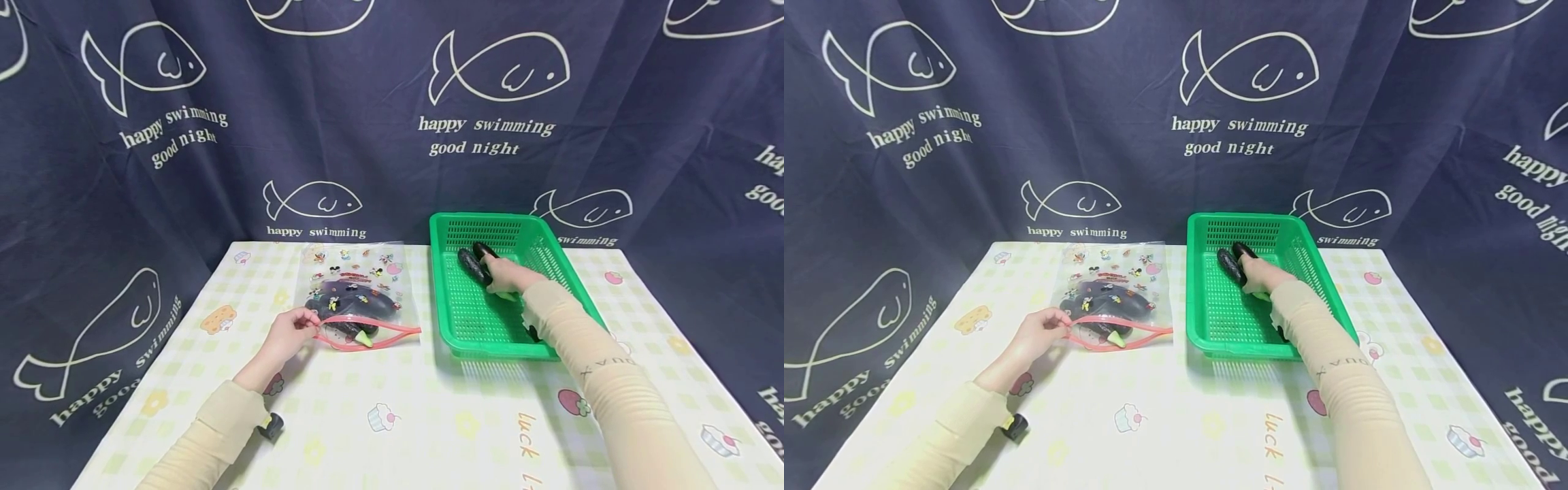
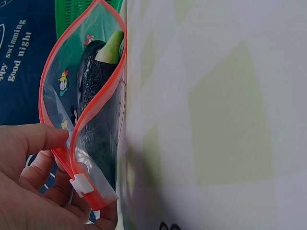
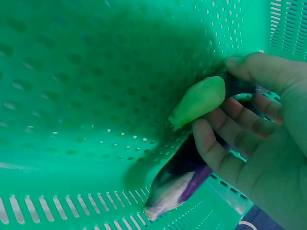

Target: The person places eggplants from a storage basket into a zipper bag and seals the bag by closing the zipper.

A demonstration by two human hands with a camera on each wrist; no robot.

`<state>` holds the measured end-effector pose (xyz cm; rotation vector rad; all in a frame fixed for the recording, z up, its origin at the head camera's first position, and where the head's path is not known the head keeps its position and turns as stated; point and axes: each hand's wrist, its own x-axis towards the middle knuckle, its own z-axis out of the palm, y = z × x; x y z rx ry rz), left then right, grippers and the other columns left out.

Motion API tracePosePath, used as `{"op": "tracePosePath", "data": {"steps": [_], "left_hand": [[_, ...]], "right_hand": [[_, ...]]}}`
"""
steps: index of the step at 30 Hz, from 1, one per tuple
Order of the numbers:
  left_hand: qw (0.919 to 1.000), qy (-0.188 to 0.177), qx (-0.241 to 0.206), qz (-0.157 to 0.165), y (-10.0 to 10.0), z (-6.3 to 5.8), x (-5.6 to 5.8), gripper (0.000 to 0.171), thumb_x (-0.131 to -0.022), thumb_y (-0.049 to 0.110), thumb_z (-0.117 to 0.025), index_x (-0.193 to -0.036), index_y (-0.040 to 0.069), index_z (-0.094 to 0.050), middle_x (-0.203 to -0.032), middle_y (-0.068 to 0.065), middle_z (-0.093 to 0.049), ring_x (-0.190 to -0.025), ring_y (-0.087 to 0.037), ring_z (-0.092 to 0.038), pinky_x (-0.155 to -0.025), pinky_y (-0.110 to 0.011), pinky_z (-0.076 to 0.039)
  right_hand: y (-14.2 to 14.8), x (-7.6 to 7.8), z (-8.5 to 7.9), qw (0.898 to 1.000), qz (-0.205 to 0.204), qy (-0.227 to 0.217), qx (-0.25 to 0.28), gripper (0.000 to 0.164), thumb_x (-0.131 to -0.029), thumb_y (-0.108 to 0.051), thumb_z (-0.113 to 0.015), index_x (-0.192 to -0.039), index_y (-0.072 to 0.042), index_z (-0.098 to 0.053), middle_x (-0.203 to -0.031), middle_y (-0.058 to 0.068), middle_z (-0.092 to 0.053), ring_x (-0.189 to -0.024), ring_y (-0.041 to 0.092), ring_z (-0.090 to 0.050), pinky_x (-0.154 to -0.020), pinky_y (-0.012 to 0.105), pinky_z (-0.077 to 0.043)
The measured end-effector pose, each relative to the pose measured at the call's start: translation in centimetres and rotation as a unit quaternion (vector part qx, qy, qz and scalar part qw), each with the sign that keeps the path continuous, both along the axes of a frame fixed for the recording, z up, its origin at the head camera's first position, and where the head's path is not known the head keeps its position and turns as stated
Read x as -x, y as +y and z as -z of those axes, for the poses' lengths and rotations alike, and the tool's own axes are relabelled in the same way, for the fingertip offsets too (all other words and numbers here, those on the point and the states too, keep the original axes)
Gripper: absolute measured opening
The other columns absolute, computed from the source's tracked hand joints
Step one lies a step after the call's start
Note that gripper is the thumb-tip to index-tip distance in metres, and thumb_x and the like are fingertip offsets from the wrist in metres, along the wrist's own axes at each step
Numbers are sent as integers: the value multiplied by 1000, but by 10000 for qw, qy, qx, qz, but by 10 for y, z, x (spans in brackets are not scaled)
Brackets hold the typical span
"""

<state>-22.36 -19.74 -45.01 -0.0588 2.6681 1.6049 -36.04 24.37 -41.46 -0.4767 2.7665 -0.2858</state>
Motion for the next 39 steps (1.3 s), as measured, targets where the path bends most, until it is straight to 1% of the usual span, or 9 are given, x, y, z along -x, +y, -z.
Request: {"op": "tracePosePath", "data": {"steps": [6,10,13,16,19,22,28,35,39], "left_hand": [[10000,44,58,20,-1,1,0,12,-78,-2,-63,-90,-2,-64,-78,-7,-60,-71,-17,-50,-63,-25,-43],[9999,59,109,25,-1,1,0,12,-78,-2,-63,-90,-1,-64,-79,-6,-61,-72,-17,-50,-64,-26,-43],[9999,47,125,21,-1,0,0,12,-78,-2,-63,-90,-1,-64,-78,-6,-60,-72,-17,-50,-65,-27,-43],[9999,36,121,19,0,0,0,12,-78,-3,-63,-90,-1,-64,-78,-5,-60,-71,-16,-50,-65,-27,-43],[9999,26,95,15,0,1,0,12,-78,-3,-62,-90,-2,-64,-77,-5,-60,-71,-16,-50,-64,-26,-43],[10000,19,67,17,0,1,0,12,-78,-3,-62,-90,-2,-64,-77,-5,-60,-71,-16,-50,-63,-26,-43],[10000,22,80,6,-1,3,2,12,-78,-3,-63,-90,-1,-64,-77,-5,-60,-71,-16,-50,-62,-26,-43],[10000,-6,92,5,-1,3,2,12,-78,-3,-64,-90,-1,-64,-78,-6,-61,-72,-16,-51,-64,-27,-43],[10000,-6,82,10,-2,3,2,12,-78,-3,-64,-90,-1,-64,-79,-7,-61,-72,-16,-51,-65,-27,-44]], "right_hand": [[0,-1,-1,9997,133,-183,59,70,-83,-7,-66,-140,1,-26,-117,32,-53,-105,40,-55,-84,48,-45],[0,0,-1,9998,70,-145,84,72,-79,-4,-68,-139,1,-27,-112,31,-55,-98,36,-56,-79,44,-45],[0,-1,-1,9999,3,-157,20,72,-77,-4,-69,-137,2,-30,-113,31,-55,-99,36,-56,-80,44,-45],[1,-2,-3,9996,-99,-223,-123,70,-75,-3,-68,-135,4,-34,-116,32,-53,-102,38,-55,-80,44,-46],[1,-3,-4,9991,-112,-333,-245,62,-74,-2,-67,-130,3,-41,-113,30,-55,-95,34,-55,-75,40,-46],[1,-3,-4,9987,-97,-406,-308,52,-77,-6,-66,-124,1,-44,-108,26,-56,-87,30,-54,-70,37,-45],[0,-3,-3,9981,78,-564,-242,46,-85,-17,-64,-124,-2,-44,-116,26,-54,-98,32,-54,-77,42,-45],[-1,-5,-5,9981,-109,-558,-251,47,-83,-12,-66,-123,-2,-43,-114,25,-55,-99,32,-55,-78,42,-45],[-3,-6,-7,9971,-219,-671,-282,49,-82,-10,-67,-124,-4,-42,-107,21,-56,-86,27,-54,-70,37,-44]]}}
